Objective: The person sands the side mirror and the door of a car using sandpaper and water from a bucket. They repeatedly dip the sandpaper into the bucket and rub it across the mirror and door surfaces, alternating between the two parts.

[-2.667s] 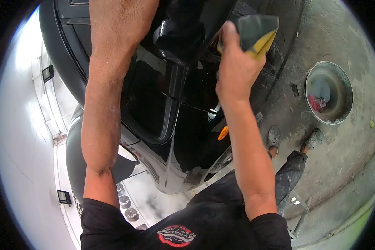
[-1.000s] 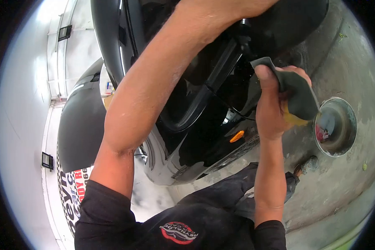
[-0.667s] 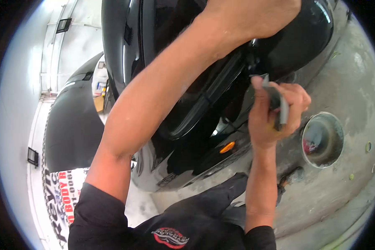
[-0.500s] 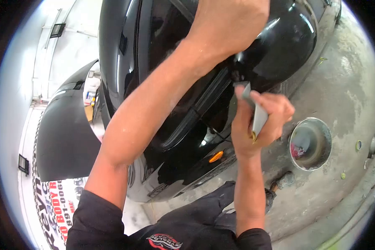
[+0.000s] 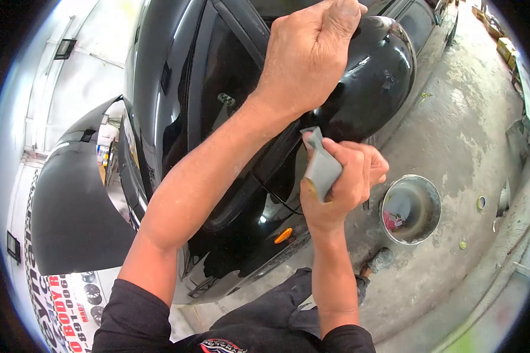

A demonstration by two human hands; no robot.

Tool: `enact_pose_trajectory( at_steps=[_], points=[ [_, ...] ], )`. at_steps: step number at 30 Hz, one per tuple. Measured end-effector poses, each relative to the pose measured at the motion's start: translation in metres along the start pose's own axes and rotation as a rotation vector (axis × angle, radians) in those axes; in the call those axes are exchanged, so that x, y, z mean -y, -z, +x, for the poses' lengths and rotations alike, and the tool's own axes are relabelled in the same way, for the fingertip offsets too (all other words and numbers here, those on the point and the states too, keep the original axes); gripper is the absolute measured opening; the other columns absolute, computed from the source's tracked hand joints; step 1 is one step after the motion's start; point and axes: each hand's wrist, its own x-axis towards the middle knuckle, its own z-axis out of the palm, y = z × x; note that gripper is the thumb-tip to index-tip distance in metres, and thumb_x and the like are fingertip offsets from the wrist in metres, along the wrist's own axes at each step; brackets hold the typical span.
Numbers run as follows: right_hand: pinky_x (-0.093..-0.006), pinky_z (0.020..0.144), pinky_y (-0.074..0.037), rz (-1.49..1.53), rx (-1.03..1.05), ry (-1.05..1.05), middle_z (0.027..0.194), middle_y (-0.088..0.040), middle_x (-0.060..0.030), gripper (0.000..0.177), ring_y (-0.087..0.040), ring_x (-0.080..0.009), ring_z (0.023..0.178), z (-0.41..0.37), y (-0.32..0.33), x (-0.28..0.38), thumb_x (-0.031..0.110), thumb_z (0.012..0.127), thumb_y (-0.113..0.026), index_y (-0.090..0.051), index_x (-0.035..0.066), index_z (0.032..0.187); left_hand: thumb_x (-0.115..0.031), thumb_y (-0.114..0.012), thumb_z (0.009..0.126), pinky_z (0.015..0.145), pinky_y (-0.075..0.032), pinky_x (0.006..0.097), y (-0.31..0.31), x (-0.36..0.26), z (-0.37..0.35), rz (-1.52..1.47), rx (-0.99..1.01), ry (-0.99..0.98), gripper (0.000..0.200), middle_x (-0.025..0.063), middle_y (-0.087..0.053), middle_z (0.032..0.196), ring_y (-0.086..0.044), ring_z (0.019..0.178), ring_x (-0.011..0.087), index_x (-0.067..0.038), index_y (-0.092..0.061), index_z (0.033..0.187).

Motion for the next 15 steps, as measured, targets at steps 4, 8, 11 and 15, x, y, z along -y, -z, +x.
enact_pose_trajectory(
  at_steps=[4, 8, 11, 15],
  points=[
    [-0.0353, 0.080, -0.041, 0.065, -0.067, -0.063, 0.082, -0.062, -0.0039, 0.028, -0.056, -0.0234, 0.085, -0.008, 0.001, -0.005, 0.005, 0.075, -0.090, -0.068, 0.009, 0.092, -0.040, -0.048, 0.110, 0.088, -0.052, 0.0328, 0.004, -0.006, 0.002, 0.000, 0.015, 0.050, 0.051, 0.0176, -0.075, 0.101, -0.069, 0.095, 0.0212, 0.006, -0.068, 0.119],
    [-0.0380, 0.076, -0.044, 0.255, -0.124, -0.398, 0.083, -0.060, -0.0076, 0.026, -0.057, -0.0256, 0.085, 0.037, -0.001, -0.012, 0.016, 0.083, -0.088, -0.065, 0.006, 0.092, -0.049, -0.048, 0.108, 0.087, -0.053, 0.0364, 0.010, -0.011, -0.002, 0.099, 0.103, 0.081, 0.055, 0.0160, -0.072, 0.102, -0.070, 0.097, 0.0250, -0.001, -0.069, 0.121],
    [-0.0383, 0.077, -0.046, 0.382, -0.168, -0.591, 0.089, -0.060, -0.0096, 0.028, -0.058, -0.0245, 0.084, 0.030, -0.003, -0.005, 0.018, 0.085, -0.087, -0.063, 0.004, 0.092, -0.040, -0.046, 0.111, 0.087, -0.052, 0.0288, 0.005, -0.009, -0.001, 0.117, 0.008, -0.060, 0.050, 0.0112, -0.076, 0.097, -0.068, 0.095, 0.0143, 0.002, -0.072, 0.116],
    [-0.0362, 0.079, -0.048, 0.368, -0.130, -0.543, 0.094, -0.064, -0.0079, 0.027, -0.061, -0.0215, 0.087, 0.027, 0.006, -0.012, 0.017, 0.085, -0.087, -0.067, 0.002, 0.096, -0.044, -0.046, 0.111, 0.085, -0.051, 0.0291, 0.004, -0.014, -0.004, 0.116, 0.021, -0.013, 0.053, 0.0116, -0.075, 0.099, -0.064, 0.090, 0.0126, 0.002, -0.071, 0.120]
  ],
)
